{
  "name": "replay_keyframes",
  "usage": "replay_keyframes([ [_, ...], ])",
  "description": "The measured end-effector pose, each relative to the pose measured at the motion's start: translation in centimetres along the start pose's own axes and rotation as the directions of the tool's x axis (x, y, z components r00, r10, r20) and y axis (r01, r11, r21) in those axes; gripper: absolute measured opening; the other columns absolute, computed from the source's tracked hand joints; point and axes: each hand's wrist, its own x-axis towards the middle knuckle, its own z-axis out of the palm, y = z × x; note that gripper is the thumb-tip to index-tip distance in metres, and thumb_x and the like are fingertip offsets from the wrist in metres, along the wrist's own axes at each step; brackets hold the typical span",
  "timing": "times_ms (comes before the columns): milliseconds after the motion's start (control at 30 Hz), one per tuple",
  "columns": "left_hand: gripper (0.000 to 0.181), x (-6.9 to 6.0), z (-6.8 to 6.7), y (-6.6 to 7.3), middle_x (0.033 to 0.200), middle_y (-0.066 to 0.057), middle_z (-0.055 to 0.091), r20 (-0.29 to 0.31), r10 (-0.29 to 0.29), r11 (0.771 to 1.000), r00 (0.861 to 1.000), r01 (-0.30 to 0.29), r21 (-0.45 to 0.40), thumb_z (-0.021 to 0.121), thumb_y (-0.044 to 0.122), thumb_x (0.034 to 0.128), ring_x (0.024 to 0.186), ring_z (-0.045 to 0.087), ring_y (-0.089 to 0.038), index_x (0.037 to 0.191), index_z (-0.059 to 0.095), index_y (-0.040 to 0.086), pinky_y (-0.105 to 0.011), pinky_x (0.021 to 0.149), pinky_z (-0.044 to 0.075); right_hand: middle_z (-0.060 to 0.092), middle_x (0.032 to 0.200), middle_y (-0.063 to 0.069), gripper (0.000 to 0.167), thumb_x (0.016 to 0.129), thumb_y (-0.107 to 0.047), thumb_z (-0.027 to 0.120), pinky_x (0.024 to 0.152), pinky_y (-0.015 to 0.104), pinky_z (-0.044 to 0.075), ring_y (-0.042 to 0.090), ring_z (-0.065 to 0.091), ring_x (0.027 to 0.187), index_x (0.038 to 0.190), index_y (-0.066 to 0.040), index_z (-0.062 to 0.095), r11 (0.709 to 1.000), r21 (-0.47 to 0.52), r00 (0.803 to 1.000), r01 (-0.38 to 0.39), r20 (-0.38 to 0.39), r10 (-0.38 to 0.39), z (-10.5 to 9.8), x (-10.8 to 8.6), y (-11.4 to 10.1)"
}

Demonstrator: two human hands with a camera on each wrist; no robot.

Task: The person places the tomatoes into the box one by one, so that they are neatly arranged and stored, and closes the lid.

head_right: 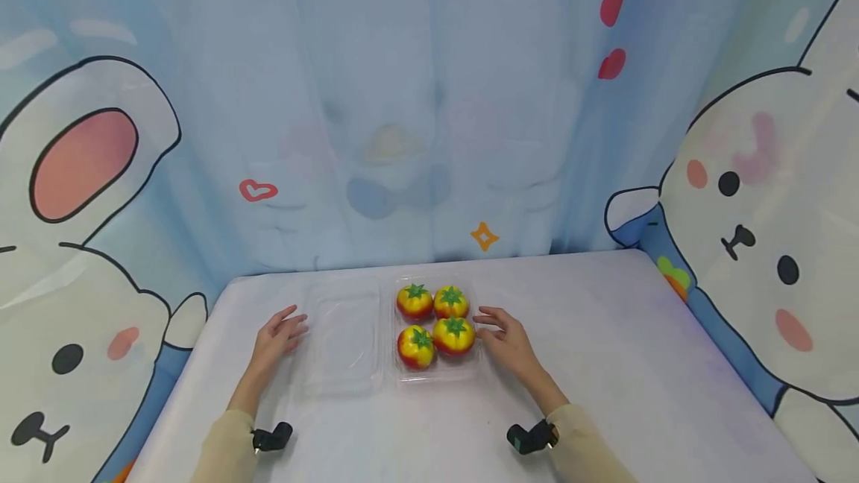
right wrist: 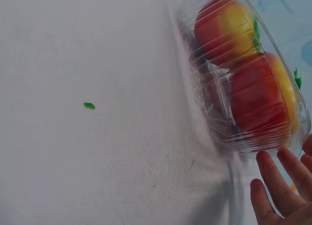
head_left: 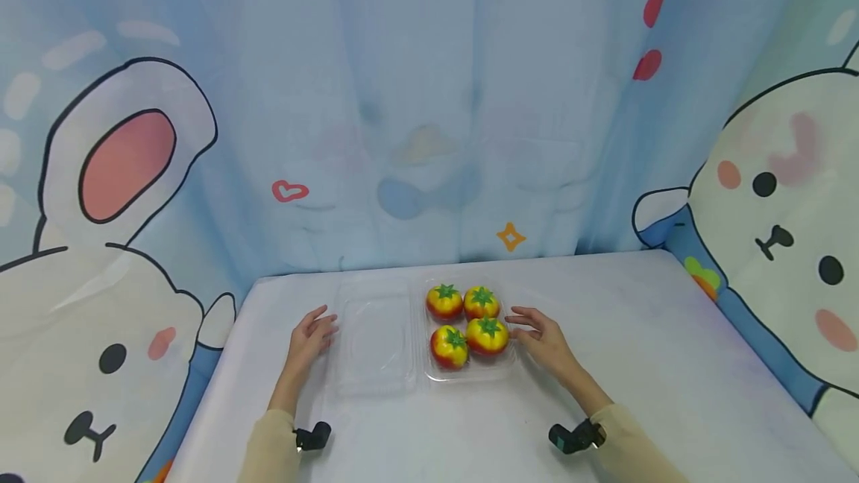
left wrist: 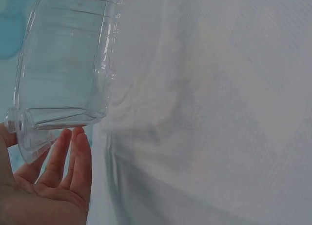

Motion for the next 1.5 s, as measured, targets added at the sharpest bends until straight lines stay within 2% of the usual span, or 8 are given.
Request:
replay_keyframes([
  [200, 0.048, -0.1, -0.1, 0.7, 0.136, -0.021, 0.057, -0.012, 0.040, 0.999, 0.999, -0.040, 0.011, 0.051, 0.021, 0.1038, 0.117, 0.060, -0.033, 0.146, 0.042, 0.001, -0.028, 0.086, 0.054, 0.063, 0.123, 0.028, 0.040, 0.098, -0.002, 0.055, 0.086, 0.029, 0.055, 0.036, 0.067, 0.102, 0.135, 0.010, 0.048, 0.999, 0.019, 0.999, -0.040, -0.004, 0.040, 0.0, 0.1, -0.3],
  [433, 0.047, -0.2, -0.6, 1.7, 0.137, -0.021, 0.056, 0.005, 0.066, 0.997, 0.998, -0.066, 0.040, 0.045, 0.024, 0.1061, 0.117, 0.059, -0.032, 0.148, 0.040, 0.002, -0.031, 0.091, 0.053, 0.058, 0.131, 0.027, 0.043, 0.103, -0.011, 0.051, 0.087, 0.030, 0.054, 0.032, 0.065, 0.107, 0.141, 0.006, 0.044, 0.976, 0.111, 0.982, -0.187, 0.015, 0.187, 0.0, 0.2, -0.2],
  [600, 0.050, -0.5, -0.6, 2.8, 0.139, -0.021, 0.054, 0.023, 0.100, 0.995, 0.995, -0.100, 0.003, 0.036, 0.030, 0.1086, 0.123, 0.053, -0.037, 0.150, 0.037, 0.004, -0.043, 0.101, 0.046, 0.056, 0.133, 0.028, 0.043, 0.103, -0.011, 0.049, 0.090, 0.035, 0.054, 0.034, 0.064, 0.108, 0.141, 0.008, 0.042, 0.971, 0.122, 0.979, -0.204, 0.025, 0.202, -0.1, 0.2, 0.0],
  [667, 0.050, -1.1, -0.4, 4.1, 0.141, -0.023, 0.052, 0.031, 0.102, 0.995, 0.994, -0.102, -0.005, 0.031, 0.030, 0.1094, 0.125, 0.050, -0.039, 0.151, 0.035, 0.002, -0.047, 0.103, 0.043, 0.056, 0.133, 0.028, 0.042, 0.103, -0.010, 0.048, 0.090, 0.035, 0.053, 0.034, 0.064, 0.109, 0.141, 0.008, 0.043, 0.969, 0.129, 0.977, -0.212, 0.026, 0.210, -0.1, 0.2, -0.1],
  [800, 0.052, -1.2, -0.3, 4.8, 0.144, -0.023, 0.049, 0.047, 0.109, 0.994, 0.993, -0.108, -0.026, 0.024, 0.031, 0.1101, 0.130, 0.046, -0.038, 0.152, 0.033, 0.002, -0.051, 0.107, 0.038, 0.057, 0.133, 0.026, 0.041, 0.103, -0.012, 0.048, 0.089, 0.031, 0.054, 0.032, 0.064, 0.109, 0.140, 0.006, 0.045, 0.967, 0.123, 0.975, -0.223, 0.017, 0.222, 0.0, 0.1, -0.3],
  [967, 0.057, -0.7, 0.0, 4.5, 0.145, -0.020, 0.049, 0.048, 0.166, 0.985, 0.985, -0.163, -0.058, 0.023, 0.042, 0.1088, 0.129, 0.047, -0.036, 0.151, 0.037, 0.006, -0.042, 0.103, 0.044, 0.058, 0.133, 0.026, 0.041, 0.104, -0.016, 0.048, 0.088, 0.030, 0.054, 0.031, 0.065, 0.106, 0.139, 0.006, 0.046, 0.967, 0.126, 0.975, -0.222, 0.010, 0.223, 0.0, -0.1, -0.5],
  [1300, 0.057, -1.3, 0.9, 6.2, 0.143, -0.024, 0.048, 0.034, 0.218, 0.961, 0.975, -0.208, -0.183, 0.022, 0.039, 0.1093, 0.127, 0.047, -0.035, 0.149, 0.037, 0.001, -0.029, 0.096, 0.048, 0.057, 0.134, 0.024, 0.046, 0.105, -0.025, 0.048, 0.089, 0.031, 0.054, 0.033, 0.066, 0.107, 0.140, 0.004, 0.046, 0.962, 0.128, 0.971, -0.240, 0.007, 0.241, -0.1, -0.3, -0.7],
  [1500, 0.055, -1.6, 1.9, 7.4, 0.136, -0.025, 0.053, -0.021, 0.219, 0.937, 0.975, -0.217, -0.273, 0.025, 0.038, 0.1092, 0.121, 0.053, -0.028, 0.145, 0.042, -0.001, -0.027, 0.094, 0.050, 0.057, 0.134, 0.025, 0.045, 0.106, -0.025, 0.048, 0.090, 0.034, 0.053, 0.034, 0.065, 0.108, 0.140, 0.004, 0.046, 0.963, 0.130, 0.971, -0.236, 0.008, 0.237, -0.1, -0.2, -0.7],
])
